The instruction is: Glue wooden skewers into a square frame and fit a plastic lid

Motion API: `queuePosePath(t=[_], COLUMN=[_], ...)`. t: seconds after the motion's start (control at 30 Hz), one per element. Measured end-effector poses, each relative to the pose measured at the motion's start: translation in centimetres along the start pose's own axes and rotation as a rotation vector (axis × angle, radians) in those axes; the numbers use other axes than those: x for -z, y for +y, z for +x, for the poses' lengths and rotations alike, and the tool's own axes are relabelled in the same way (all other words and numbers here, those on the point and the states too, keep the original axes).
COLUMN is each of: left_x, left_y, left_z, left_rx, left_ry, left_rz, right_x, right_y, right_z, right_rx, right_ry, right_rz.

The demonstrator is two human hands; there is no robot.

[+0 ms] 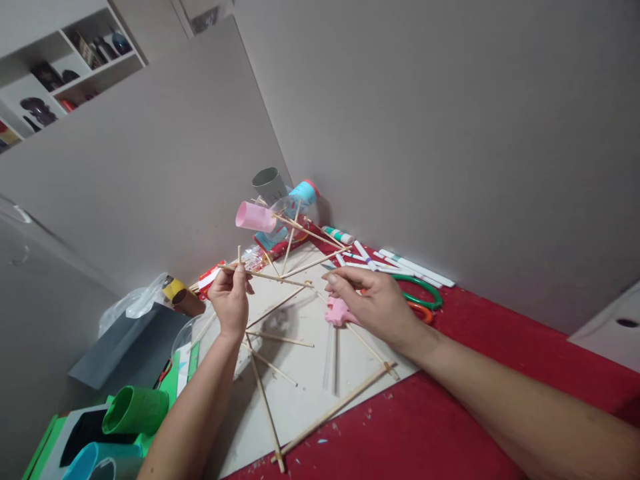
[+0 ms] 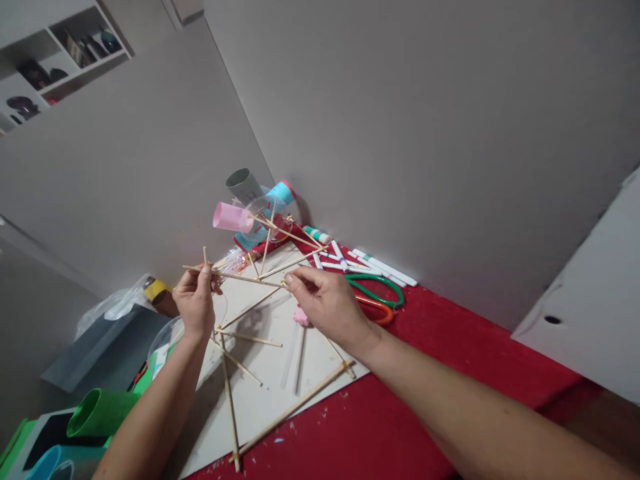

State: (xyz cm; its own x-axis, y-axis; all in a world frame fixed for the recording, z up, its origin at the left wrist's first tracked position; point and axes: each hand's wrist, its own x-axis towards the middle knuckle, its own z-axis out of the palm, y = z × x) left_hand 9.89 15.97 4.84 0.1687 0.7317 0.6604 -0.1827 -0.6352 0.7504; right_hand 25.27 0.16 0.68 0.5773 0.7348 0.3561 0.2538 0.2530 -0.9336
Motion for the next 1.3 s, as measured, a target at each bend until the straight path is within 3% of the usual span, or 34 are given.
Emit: queuePosePath(t=[0.33,0.73,1.03,1.3], left_x=[-0.8,-0.9,-0.7,-1.6], left_y=[-0.7,-1.8,-1.3,-1.2], left_z=[-0.5,-0.1,-0.1,-0.1], left_rx=[-0.059,-0.047,-0.016,-0.048], left_ry=[-0.051,-0.049,-0.078,-0.042], left_rz=[0.165,0.1,0.141,0.131], right_x=[0.3,0.2,0.1,0.3], right_y=[-0.4,-0.5,-0.5,-0.3], right_z=[0.0,-0.2,-0.3,-0.3], right_rx=[0.093,0.033,0.06,0.086], right_ry=[-0.029,-0.062,-0.075,-0.106], right_rz=[-0.139,-0.105,-0.117,-0.14])
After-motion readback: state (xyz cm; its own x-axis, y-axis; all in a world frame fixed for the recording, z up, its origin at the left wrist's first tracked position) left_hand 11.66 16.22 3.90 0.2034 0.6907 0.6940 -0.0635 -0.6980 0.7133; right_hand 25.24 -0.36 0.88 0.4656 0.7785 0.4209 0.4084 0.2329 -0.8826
